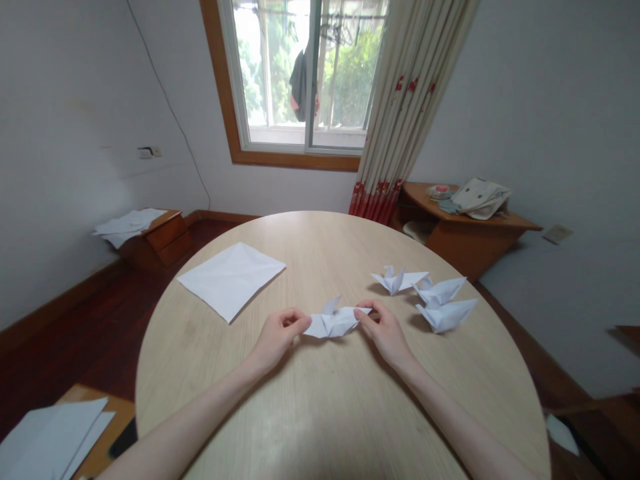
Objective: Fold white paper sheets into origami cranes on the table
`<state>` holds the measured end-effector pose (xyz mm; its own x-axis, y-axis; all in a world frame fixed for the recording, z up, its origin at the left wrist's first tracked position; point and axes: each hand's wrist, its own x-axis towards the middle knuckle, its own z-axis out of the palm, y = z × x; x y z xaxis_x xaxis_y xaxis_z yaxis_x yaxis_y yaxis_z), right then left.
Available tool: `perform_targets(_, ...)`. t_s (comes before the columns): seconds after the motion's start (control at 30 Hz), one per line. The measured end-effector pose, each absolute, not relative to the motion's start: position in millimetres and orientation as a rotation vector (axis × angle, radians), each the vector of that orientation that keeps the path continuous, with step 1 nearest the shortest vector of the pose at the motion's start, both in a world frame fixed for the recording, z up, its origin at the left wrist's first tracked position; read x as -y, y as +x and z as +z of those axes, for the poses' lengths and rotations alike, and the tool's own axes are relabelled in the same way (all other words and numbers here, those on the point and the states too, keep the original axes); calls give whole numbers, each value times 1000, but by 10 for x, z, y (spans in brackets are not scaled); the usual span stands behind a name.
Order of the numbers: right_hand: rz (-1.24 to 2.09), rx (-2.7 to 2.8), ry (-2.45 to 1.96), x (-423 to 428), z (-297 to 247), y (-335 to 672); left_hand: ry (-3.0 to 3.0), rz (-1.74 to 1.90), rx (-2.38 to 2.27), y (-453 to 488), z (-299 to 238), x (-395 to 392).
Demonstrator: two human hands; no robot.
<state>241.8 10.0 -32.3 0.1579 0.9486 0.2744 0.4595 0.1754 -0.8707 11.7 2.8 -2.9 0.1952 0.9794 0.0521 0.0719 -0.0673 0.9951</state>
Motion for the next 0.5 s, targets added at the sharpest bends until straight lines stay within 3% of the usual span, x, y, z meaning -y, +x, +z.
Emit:
perform_targets(0.33, 459, 1708, -1308, -34, -196, 2413, 1419, 1033, -1041, 140, -23, 10)
perform_targets(0.5, 582, 1820, -1262, 23, -84, 2389, 1439, 1018, -1060, 137, -25, 15)
